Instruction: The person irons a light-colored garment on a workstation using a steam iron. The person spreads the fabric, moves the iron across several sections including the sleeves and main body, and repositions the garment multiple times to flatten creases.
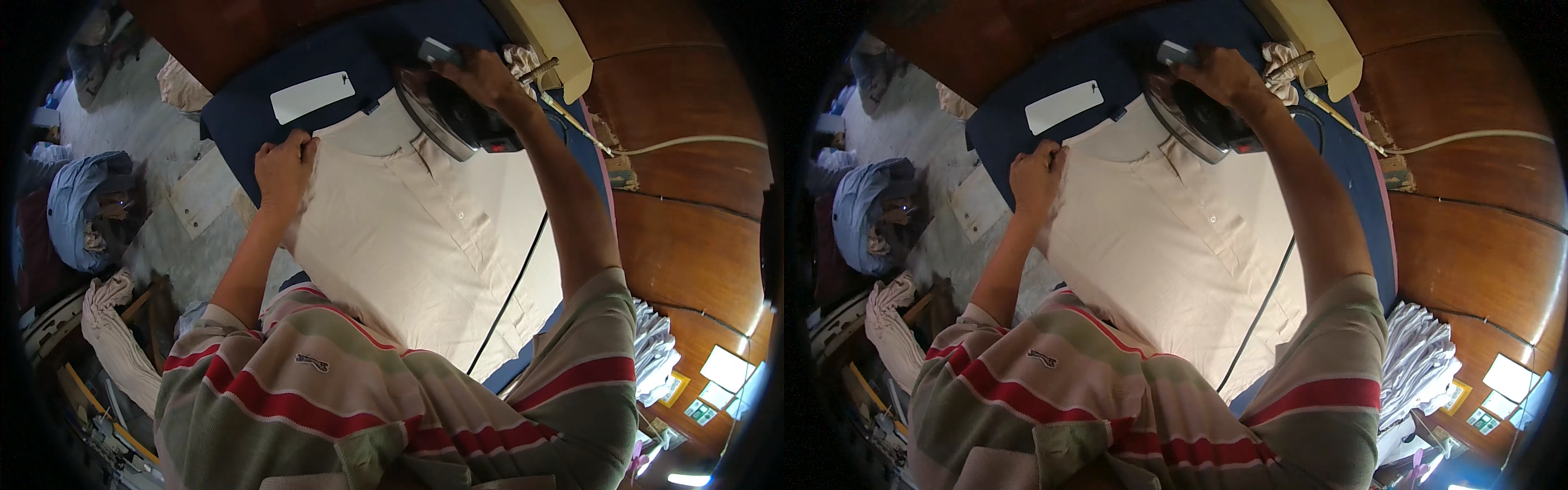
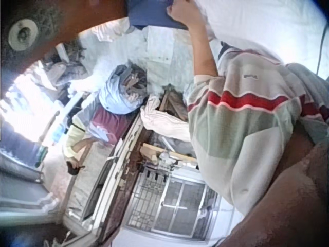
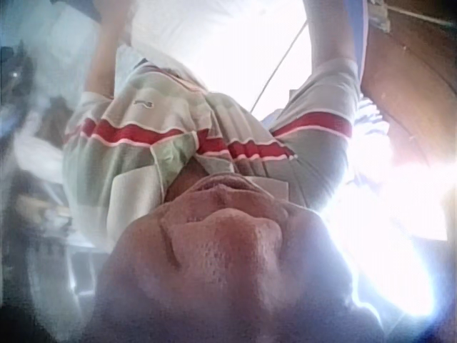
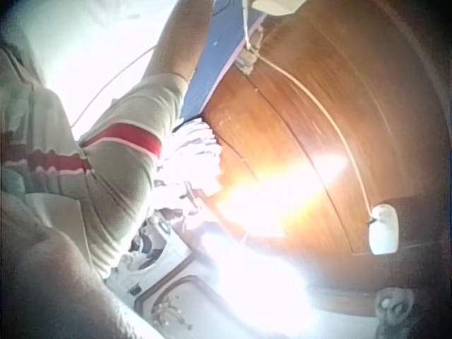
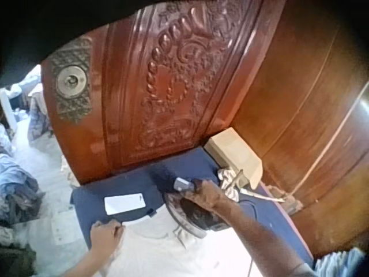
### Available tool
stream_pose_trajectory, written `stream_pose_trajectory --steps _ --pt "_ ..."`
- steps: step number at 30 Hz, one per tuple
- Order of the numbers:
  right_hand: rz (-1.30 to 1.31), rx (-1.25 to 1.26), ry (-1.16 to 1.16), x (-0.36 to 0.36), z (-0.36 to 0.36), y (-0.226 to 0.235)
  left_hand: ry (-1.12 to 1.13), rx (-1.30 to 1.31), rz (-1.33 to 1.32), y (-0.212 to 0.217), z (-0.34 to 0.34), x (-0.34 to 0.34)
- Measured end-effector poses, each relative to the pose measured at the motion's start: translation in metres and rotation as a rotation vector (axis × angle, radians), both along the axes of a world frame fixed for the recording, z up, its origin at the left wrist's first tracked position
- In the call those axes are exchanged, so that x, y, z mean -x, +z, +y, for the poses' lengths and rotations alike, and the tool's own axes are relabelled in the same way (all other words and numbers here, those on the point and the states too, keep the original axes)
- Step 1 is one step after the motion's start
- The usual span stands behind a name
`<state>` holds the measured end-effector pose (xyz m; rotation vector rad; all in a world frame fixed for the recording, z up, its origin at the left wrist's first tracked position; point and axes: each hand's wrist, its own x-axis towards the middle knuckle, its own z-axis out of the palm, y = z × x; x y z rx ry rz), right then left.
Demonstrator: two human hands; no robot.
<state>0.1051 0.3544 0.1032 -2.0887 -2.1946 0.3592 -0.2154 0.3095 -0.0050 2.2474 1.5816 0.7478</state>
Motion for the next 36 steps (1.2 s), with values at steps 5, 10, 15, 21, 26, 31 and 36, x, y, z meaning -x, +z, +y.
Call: stream_pose_trajectory --steps 5,10,15,21,26,31,36 --pt "0.117 0.084 0.202 0.022 -0.036 0.032 -0.002 -0.023 -0.046 0.002 -0.002 -0.003" --pt "-0.043 0.163 0.395 0.061 -0.035 0.036 0.0 -0.042 -0.059 0.0 -0.001 -0.002" --pt "-0.062 0.239 0.4 0.08 -0.028 0.025 0.011 -0.034 -0.036 -0.002 -0.003 -0.001" --pt "-0.083 0.241 0.408 0.085 -0.028 0.029 0.009 -0.003 -0.036 -0.003 -0.001 -0.002" --pt "-0.001 0.305 0.284 0.071 -0.024 0.046 0.021 -0.021 -0.053 -0.006 -0.001 0.001" --pt "0.049 0.089 0.068 0.015 -0.046 0.036 0.022 0.0 -0.035 0.001 -0.002 -0.003" --pt "0.081 0.155 0.017 0.003 -0.06 0.029 0.013 -0.023 -0.033 -0.002 -0.001 -0.003"
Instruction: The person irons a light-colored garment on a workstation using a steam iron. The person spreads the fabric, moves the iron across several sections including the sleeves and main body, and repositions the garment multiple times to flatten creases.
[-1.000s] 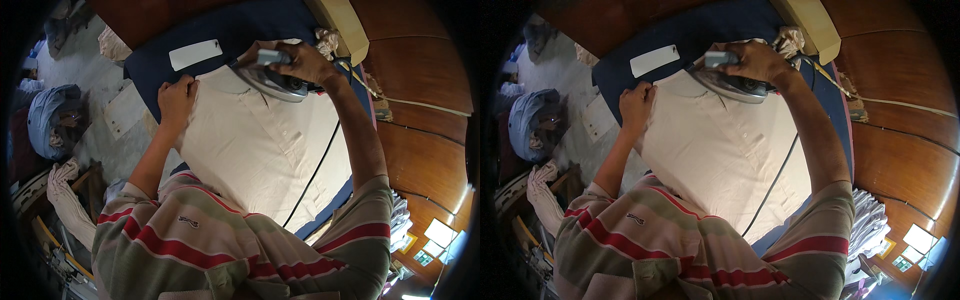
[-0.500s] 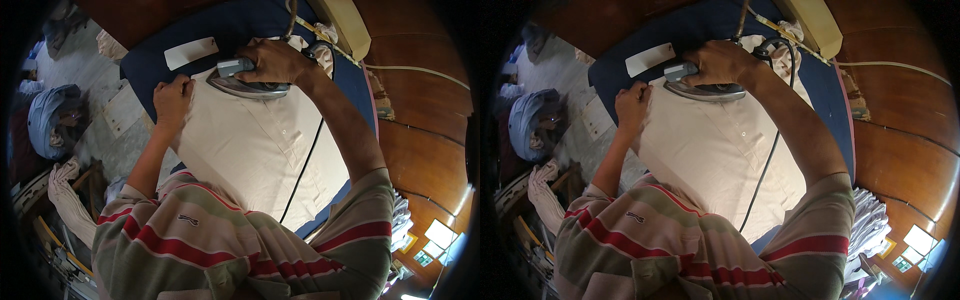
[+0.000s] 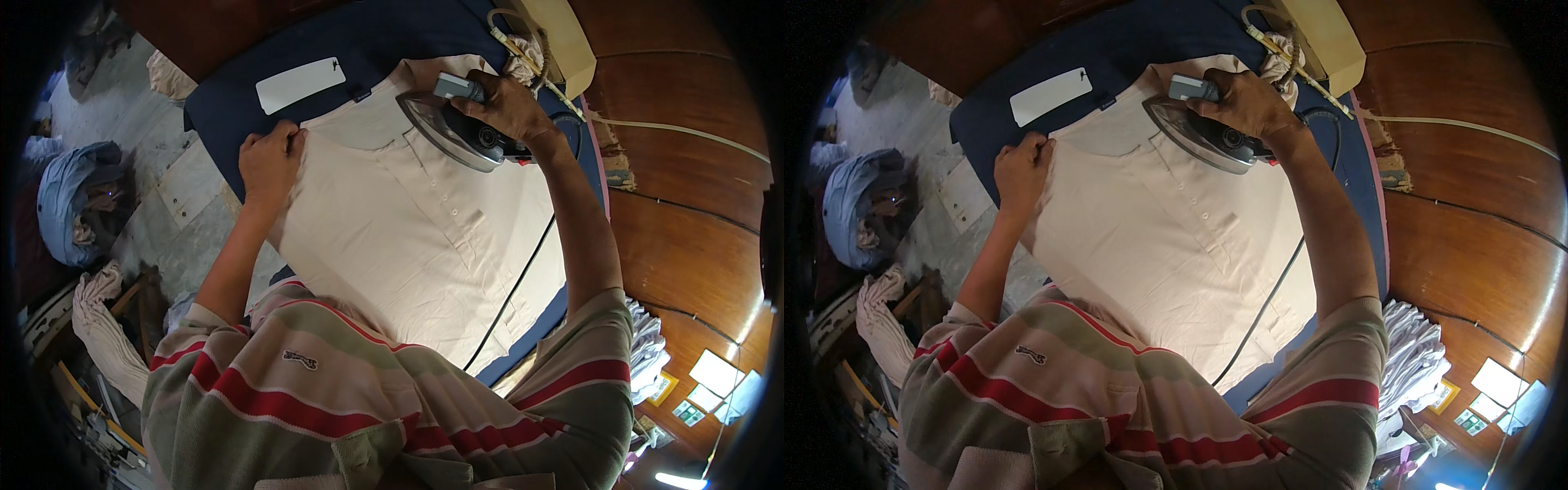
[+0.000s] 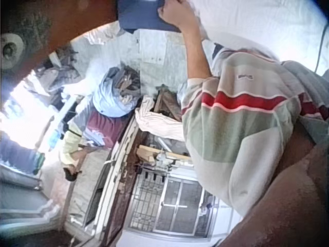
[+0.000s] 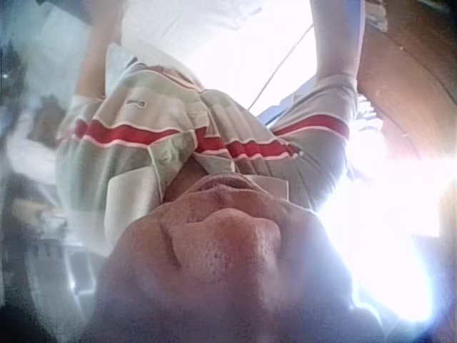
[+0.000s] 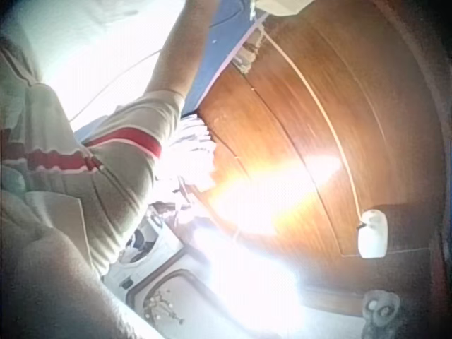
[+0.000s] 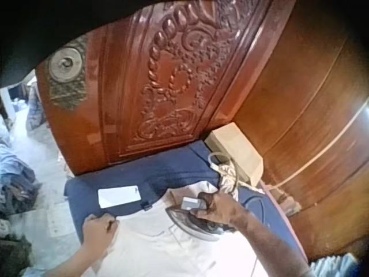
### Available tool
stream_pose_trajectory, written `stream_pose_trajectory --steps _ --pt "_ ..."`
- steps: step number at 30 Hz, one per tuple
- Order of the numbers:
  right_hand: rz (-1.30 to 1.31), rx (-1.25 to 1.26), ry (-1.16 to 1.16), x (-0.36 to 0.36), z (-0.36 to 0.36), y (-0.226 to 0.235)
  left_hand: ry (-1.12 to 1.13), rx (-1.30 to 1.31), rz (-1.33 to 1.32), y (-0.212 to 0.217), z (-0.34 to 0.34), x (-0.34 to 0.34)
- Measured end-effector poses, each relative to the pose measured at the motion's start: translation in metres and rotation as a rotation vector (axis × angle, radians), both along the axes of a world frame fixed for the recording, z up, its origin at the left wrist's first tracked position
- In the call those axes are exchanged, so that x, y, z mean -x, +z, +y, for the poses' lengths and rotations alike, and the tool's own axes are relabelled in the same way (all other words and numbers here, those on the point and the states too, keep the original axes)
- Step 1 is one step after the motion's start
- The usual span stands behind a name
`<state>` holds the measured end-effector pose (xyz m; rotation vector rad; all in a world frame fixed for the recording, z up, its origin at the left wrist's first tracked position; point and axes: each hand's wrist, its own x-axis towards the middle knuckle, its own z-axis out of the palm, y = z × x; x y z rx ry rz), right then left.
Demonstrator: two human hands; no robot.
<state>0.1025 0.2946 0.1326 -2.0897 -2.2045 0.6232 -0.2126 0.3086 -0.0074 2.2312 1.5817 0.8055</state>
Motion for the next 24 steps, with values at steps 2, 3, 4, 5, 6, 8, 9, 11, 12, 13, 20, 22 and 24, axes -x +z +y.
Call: stream_pose_trajectory --steps 2,3,4,5,6,8,9,11,12,13,20,22,24 --pt "-0.013 -0.053 0.057 -0.006 0.0 -0.008 0.002 0.004 0.009 0.001 0.0 0.0" --pt "0.019 -0.054 0.048 -0.005 -0.001 -0.012 0.0 0.014 0.013 0.0 -0.002 0.001" --pt "0.048 -0.062 0.047 -0.003 0.001 -0.013 0.005 0.016 0.014 -0.001 -0.002 0.002" --pt "0.011 -0.085 0.088 0.0 0.0 -0.011 0.01 0.018 0.015 -0.001 -0.001 0.002" --pt "-0.014 -0.048 0.111 0.0 0.001 -0.009 0.012 0.011 0.01 0.0 0.0 0.001" --pt "-0.058 0.032 0.154 0.0 0.001 -0.008 0.014 0.003 0.006 0.0 0.0 0.001" --pt "-0.031 0.038 0.188 -0.002 0.001 -0.007 0.011 0.016 0.011 0.001 -0.002 0.002" --pt "-0.004 -0.083 0.04 -0.009 0.004 -0.003 0.008 0.035 0.004 0.001 -0.001 0.001" --pt "0.01 -0.142 -0.032 -0.014 0.006 -0.002 0.008 0.026 -0.008 0.002 0.0 0.0" --pt "0.015 -0.139 -0.041 -0.02 0.012 -0.003 0.004 0.022 -0.015 0.001 0.0 -0.001" --pt "-0.123 -0.096 -0.018 0.01 0.05 -0.014 0.012 0.047 -0.009 0.004 -0.001 0.0" --pt "-0.093 -0.084 -0.007 0.01 0.056 -0.018 0.005 0.024 -0.003 0.003 -0.002 0.0" --pt "-0.101 -0.066 -0.005 0.013 0.054 -0.018 -0.002 0.015 0.005 0.002 -0.002 0.001"
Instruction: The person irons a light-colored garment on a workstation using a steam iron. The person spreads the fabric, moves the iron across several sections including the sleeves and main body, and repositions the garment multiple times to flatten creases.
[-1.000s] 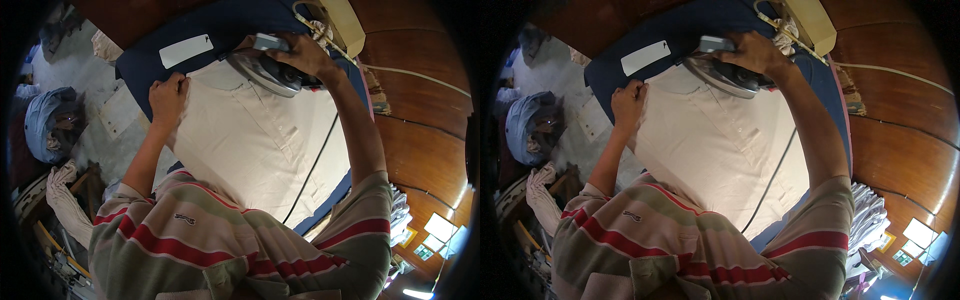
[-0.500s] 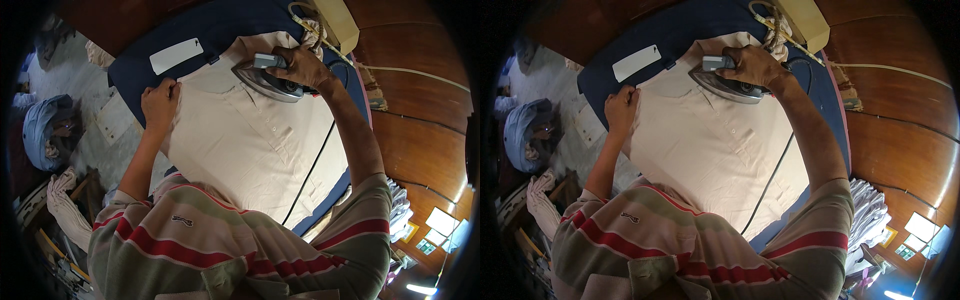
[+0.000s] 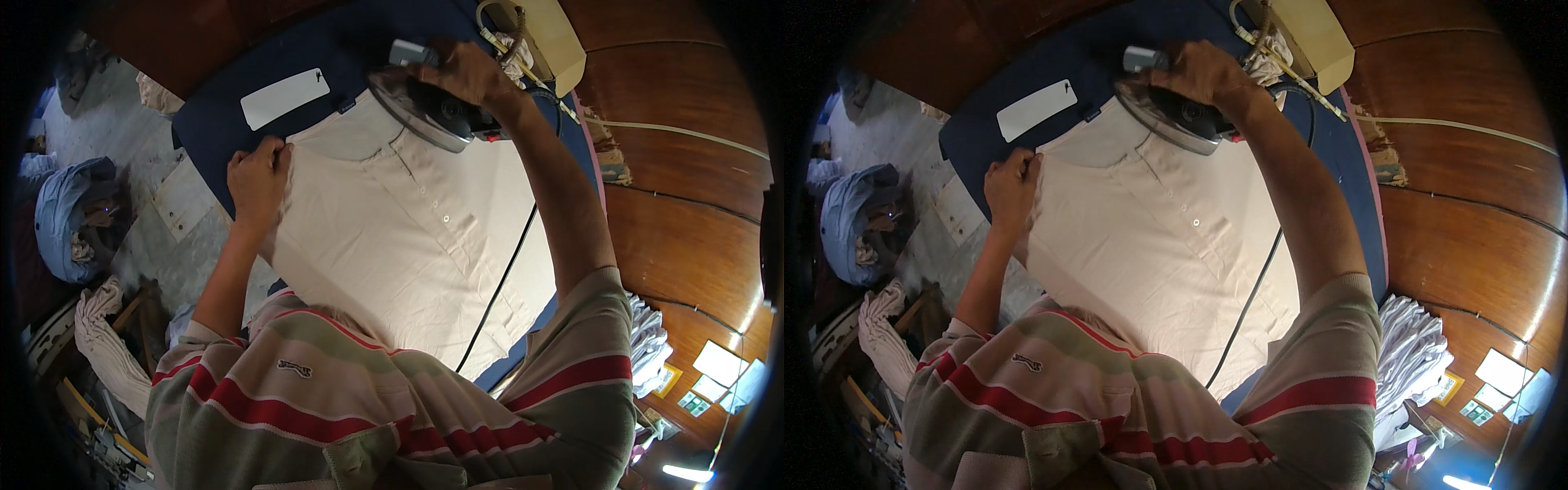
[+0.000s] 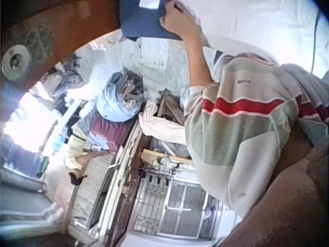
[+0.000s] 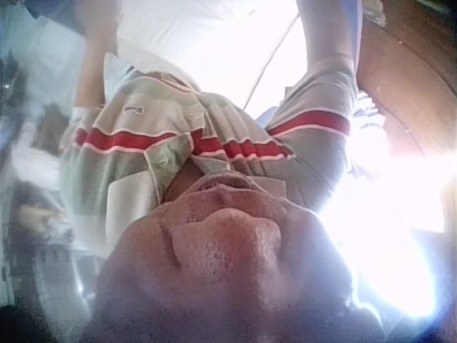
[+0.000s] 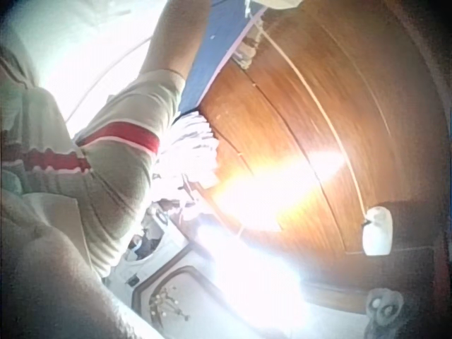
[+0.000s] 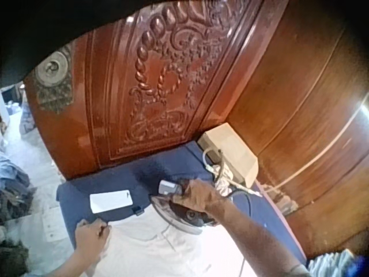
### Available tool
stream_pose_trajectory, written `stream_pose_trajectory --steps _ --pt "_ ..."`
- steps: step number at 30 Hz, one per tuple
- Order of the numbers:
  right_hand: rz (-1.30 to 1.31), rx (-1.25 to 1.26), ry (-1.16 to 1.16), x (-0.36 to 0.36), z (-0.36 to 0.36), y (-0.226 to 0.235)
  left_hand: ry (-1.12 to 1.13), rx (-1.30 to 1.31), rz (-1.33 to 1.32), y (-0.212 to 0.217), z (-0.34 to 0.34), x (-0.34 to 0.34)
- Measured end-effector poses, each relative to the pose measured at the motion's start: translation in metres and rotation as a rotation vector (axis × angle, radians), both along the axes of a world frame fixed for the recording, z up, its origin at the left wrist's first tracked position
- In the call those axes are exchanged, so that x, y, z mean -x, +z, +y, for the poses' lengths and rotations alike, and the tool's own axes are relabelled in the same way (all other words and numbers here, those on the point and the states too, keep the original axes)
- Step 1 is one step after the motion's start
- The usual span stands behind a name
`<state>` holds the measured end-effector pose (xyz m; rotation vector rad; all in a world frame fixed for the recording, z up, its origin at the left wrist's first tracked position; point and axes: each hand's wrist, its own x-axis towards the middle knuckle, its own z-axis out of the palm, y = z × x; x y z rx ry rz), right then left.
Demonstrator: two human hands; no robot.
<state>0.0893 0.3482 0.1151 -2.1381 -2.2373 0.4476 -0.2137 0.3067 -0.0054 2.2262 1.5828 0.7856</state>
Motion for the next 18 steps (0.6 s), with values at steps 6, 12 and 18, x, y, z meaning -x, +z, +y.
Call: stream_pose_trajectory --steps 6,12,18 --pt "0.029 0.078 -0.065 0.014 -0.01 0.016 -0.004 0.009 -0.016 -0.002 0.001 0.0" --pt "0.04 0.056 -0.013 -0.003 -0.026 0.009 0.008 0.015 -0.003 -0.001 0.002 0.0" --pt "0.032 0.113 0.025 -0.027 -0.066 0.012 0.012 0.003 0.005 -0.005 0.003 -0.001"
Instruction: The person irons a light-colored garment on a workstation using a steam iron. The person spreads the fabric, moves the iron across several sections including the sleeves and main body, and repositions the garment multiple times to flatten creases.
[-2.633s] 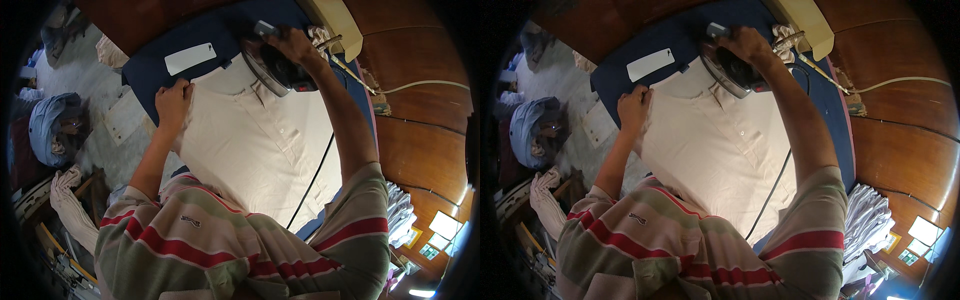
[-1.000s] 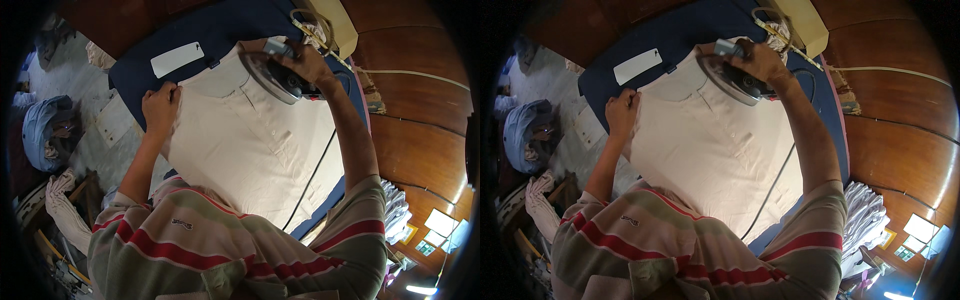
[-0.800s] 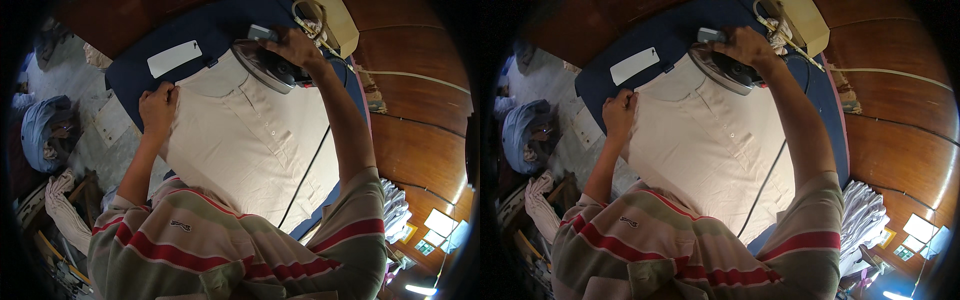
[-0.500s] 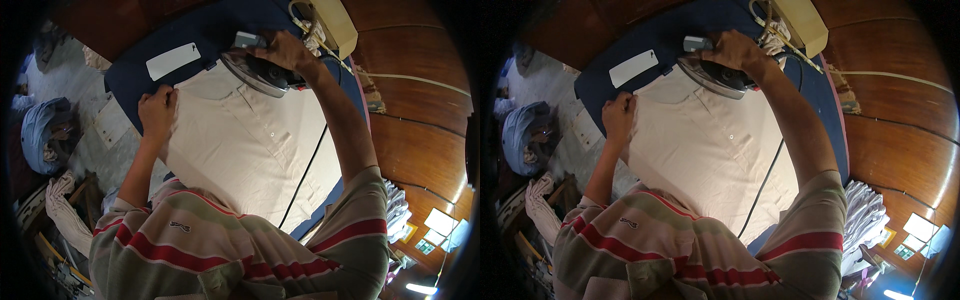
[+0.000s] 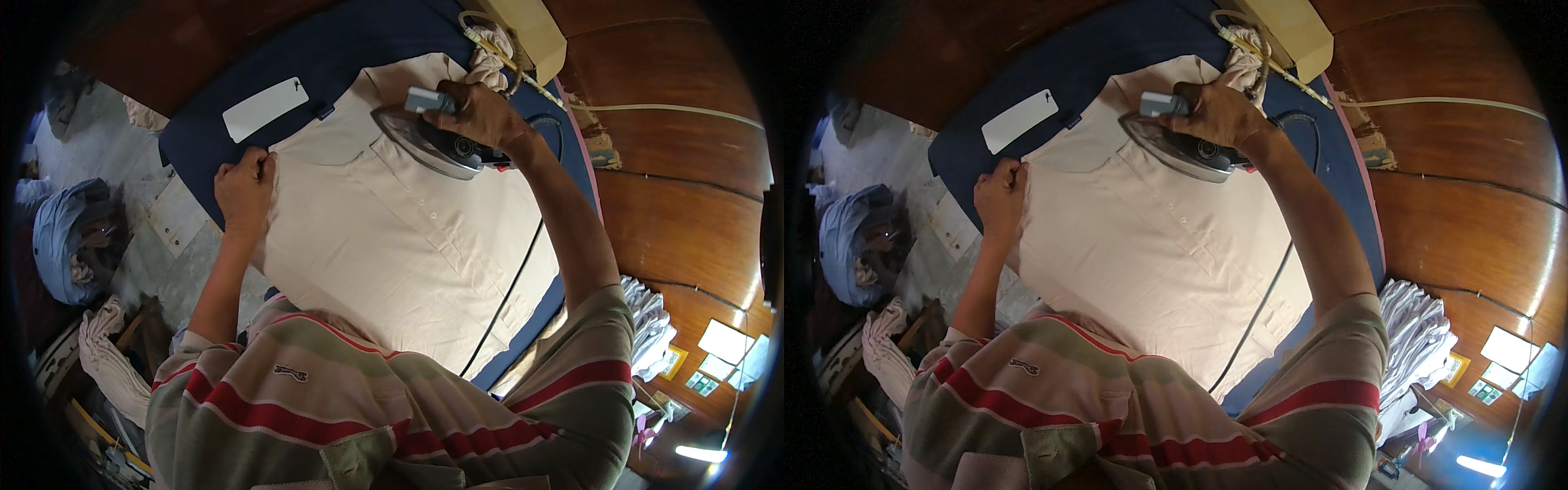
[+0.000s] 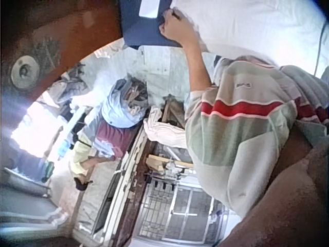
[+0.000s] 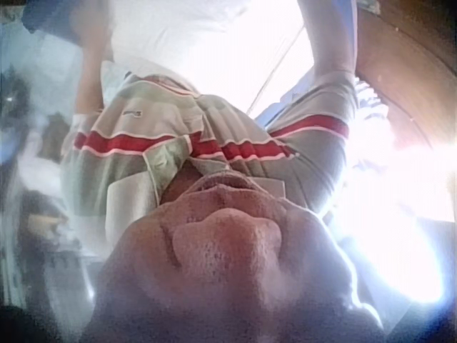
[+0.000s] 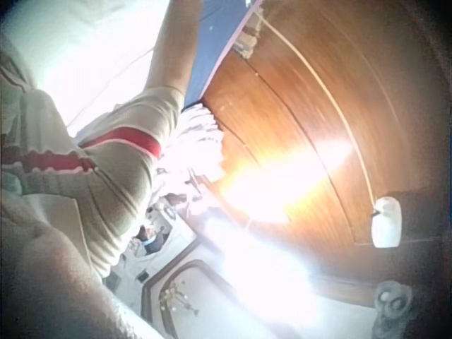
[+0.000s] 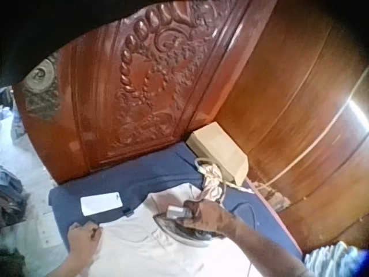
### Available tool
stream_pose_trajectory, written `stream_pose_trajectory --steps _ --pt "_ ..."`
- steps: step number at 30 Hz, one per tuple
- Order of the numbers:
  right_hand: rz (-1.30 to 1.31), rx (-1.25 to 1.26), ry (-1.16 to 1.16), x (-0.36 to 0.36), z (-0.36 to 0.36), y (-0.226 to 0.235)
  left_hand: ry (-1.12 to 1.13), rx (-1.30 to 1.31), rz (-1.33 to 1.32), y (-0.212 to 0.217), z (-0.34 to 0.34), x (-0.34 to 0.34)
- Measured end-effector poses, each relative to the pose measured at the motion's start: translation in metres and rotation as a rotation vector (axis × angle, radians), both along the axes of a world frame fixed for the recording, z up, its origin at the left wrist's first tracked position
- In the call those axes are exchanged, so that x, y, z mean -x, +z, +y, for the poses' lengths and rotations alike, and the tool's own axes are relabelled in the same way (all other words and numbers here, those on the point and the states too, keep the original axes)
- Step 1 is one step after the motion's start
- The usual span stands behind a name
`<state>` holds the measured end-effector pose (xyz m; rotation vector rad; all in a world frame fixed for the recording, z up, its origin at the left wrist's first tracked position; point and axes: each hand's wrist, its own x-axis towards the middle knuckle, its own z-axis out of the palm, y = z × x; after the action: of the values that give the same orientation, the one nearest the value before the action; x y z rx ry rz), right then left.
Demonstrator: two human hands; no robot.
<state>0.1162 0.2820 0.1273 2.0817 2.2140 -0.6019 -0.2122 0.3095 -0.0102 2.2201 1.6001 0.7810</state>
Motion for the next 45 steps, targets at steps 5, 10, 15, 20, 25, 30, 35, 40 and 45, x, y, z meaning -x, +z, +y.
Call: stream_pose_trajectory --steps 5,10,15,20,25,30,35,40,45 --pt "0.015 0.067 0.101 -0.003 -0.014 0.013 0.003 -0.024 0.029 -0.004 -0.002 0.004" --pt "0.008 -0.205 -0.104 -0.027 -0.015 -0.008 -0.026 -0.036 0.027 -0.001 0.001 0.001" --pt "-0.013 -0.138 -0.191 -0.016 0.024 -0.009 -0.006 -0.024 0.022 -0.002 -0.002 0.003" --pt "0.027 -0.104 -0.141 -0.015 0.001 -0.011 -0.008 -0.044 0.023 -0.004 0.0 0.001" --pt "0.085 0.133 -0.096 0.002 -0.066 0.018 -0.018 -0.059 -0.005 -0.002 -0.001 0.001" --pt "0.113 0.032 0.064 -0.016 -0.087 0.007 -0.028 -0.059 -0.002 -0.003 0.0 0.003" --pt "0.069 -0.047 -0.313 -0.041 -0.074 0.008 -0.042 -0.089 -0.015 -0.002 0.003 0.0" --pt "-0.094 -0.212 -0.376 -0.05 -0.04 -0.009 -0.017 -0.07 0.006 -0.003 0.002 0.0" --pt "-0.083 -0.32 -0.31 -0.052 0.029 -0.035 -0.029 -0.084 -0.013 -0.004 0.001 0.004"
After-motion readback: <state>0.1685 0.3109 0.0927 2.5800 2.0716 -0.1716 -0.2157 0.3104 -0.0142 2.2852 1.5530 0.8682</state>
